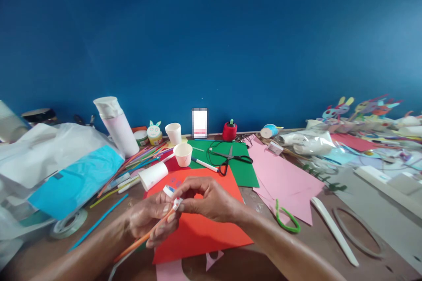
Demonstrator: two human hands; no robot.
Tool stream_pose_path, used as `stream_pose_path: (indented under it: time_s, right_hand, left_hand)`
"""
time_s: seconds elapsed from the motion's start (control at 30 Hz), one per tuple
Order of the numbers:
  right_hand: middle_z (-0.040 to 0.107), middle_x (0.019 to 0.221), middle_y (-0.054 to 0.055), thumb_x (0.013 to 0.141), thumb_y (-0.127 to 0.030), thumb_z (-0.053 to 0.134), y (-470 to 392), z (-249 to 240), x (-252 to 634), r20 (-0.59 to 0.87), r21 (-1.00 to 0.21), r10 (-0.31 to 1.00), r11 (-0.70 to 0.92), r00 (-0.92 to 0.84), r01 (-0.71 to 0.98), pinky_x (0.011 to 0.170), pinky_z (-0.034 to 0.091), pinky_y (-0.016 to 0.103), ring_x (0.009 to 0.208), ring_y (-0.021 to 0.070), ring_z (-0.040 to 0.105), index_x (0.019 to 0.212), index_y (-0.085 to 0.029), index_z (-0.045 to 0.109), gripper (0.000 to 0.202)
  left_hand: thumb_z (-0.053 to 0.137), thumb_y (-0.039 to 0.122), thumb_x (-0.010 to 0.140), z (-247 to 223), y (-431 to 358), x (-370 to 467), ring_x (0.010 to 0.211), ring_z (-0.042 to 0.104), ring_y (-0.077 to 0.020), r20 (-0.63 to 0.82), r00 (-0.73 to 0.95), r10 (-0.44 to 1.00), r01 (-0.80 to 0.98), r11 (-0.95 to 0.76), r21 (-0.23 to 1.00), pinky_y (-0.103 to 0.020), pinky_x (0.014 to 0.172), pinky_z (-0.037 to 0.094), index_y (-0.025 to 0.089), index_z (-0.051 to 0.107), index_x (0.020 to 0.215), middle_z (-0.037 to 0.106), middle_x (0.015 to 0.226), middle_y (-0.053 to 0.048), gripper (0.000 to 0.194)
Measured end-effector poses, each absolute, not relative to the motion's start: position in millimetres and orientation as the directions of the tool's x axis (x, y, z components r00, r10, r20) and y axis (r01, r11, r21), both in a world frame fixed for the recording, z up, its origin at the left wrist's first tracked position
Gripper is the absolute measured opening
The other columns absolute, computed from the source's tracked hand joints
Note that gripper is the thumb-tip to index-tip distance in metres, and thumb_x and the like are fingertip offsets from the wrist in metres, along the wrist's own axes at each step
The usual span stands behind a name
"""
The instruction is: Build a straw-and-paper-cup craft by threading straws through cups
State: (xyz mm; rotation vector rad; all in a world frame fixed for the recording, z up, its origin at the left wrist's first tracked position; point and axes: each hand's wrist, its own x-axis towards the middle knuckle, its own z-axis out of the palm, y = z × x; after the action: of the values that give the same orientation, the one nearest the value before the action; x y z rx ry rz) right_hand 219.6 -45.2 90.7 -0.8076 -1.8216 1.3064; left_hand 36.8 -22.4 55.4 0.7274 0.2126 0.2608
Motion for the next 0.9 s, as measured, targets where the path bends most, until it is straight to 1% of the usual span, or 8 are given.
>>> stream_pose_path:
  time_s: [0.2, 0.3, 0.4, 0.47, 0.53, 0.63, 0.77, 0.9]
  right_hand:
    - [0.054, 0.072, 0.000, 0.073, -0.028, 0.062, -45, 91, 220, 0.265, -0.938, 0.807, 0.343, -0.528, 0.054, 0.065, 0.042, 0.024, 0.067, 0.0092, 0.050, 0.077, -0.017, 0.064, 0.011]
    - [0.054, 0.072, 0.000, 0.073, -0.027, 0.063, -45, 91, 221, 0.273, -0.941, 0.815, 0.337, -0.511, 0.035, 0.063, 0.043, 0.025, 0.067, 0.0098, 0.050, 0.076, -0.018, 0.063, 0.010]
    - [0.054, 0.072, 0.001, 0.071, -0.027, 0.064, -44, 90, 222, 0.279, -0.947, 0.829, 0.320, -0.484, 0.002, 0.060, 0.044, 0.025, 0.066, 0.0103, 0.051, 0.076, -0.018, 0.063, 0.011]
    - [0.054, 0.070, 0.000, 0.072, -0.028, 0.063, -44, 89, 222, 0.264, -0.958, 0.836, 0.283, -0.481, -0.033, 0.058, 0.045, 0.025, 0.063, 0.0097, 0.052, 0.078, -0.018, 0.063, 0.012]
    - [0.053, 0.069, 0.000, 0.073, -0.029, 0.062, -44, 88, 222, 0.234, -0.969, 0.848, 0.242, -0.476, -0.046, 0.056, 0.045, 0.024, 0.059, 0.0086, 0.052, 0.077, -0.017, 0.062, 0.013]
    - [0.054, 0.070, 0.000, 0.074, -0.030, 0.061, -43, 88, 221, 0.200, -0.970, 0.883, 0.239, -0.424, 0.039, 0.054, 0.044, 0.022, 0.057, 0.0072, 0.052, 0.076, -0.016, 0.062, 0.014]
    - [0.056, 0.071, 0.000, 0.074, -0.031, 0.061, -41, 89, 220, 0.202, -0.953, 0.913, 0.267, -0.354, 0.143, 0.049, 0.038, 0.019, 0.056, 0.0063, 0.049, 0.075, -0.016, 0.063, 0.015]
    - [0.056, 0.072, 0.001, 0.075, -0.031, 0.060, -41, 89, 219, 0.190, -0.942, 0.930, 0.263, -0.315, 0.210, 0.047, 0.036, 0.017, 0.058, 0.0066, 0.047, 0.076, -0.017, 0.063, 0.014]
  left_hand:
    - [0.064, 0.029, 0.068, 56, -24, 36, 0.036, 0.052, -0.0095, -0.137, 0.946, 0.295, -0.132, 0.734, 0.666, -0.020, 0.033, 0.045, 0.005, 0.060, 0.070, 0.056, 0.050, -0.004, 0.025]
    - [0.064, 0.035, 0.068, 58, -24, 36, 0.039, 0.056, -0.0121, -0.169, 0.933, 0.318, -0.104, 0.687, 0.719, -0.020, 0.034, 0.045, 0.005, 0.062, 0.075, 0.060, 0.053, -0.006, 0.031]
    - [0.061, 0.044, 0.067, 63, -24, 37, 0.040, 0.057, -0.0130, -0.157, 0.924, 0.348, -0.094, 0.605, 0.791, -0.020, 0.036, 0.043, 0.006, 0.063, 0.080, 0.063, 0.057, -0.008, 0.040]
    - [0.056, 0.048, 0.070, 68, -25, 37, 0.044, 0.058, -0.0138, -0.147, 0.911, 0.386, -0.086, 0.525, 0.847, -0.022, 0.040, 0.043, 0.006, 0.062, 0.084, 0.064, 0.064, -0.011, 0.044]
    - [0.050, 0.050, 0.074, 75, -24, 37, 0.055, 0.060, -0.0164, -0.128, 0.884, 0.450, -0.075, 0.406, 0.911, -0.024, 0.045, 0.044, 0.007, 0.062, 0.086, 0.064, 0.072, -0.013, 0.046]
    - [0.050, 0.047, 0.074, 85, -23, 35, 0.069, 0.058, -0.0179, -0.060, 0.820, 0.569, -0.047, 0.172, 0.984, -0.025, 0.054, 0.044, 0.009, 0.062, 0.082, 0.061, 0.077, -0.011, 0.041]
    - [0.061, 0.035, 0.069, 87, -20, 34, 0.068, 0.050, -0.0121, -0.022, 0.680, 0.732, 0.102, -0.065, 0.993, -0.022, 0.061, 0.039, 0.013, 0.063, 0.084, 0.058, 0.075, -0.004, 0.027]
    - [0.058, 0.033, 0.073, 82, -23, 37, 0.065, 0.047, -0.0109, 0.065, 0.570, 0.819, 0.206, -0.219, 0.954, -0.021, 0.060, 0.036, 0.013, 0.065, 0.075, 0.058, 0.070, -0.002, 0.021]
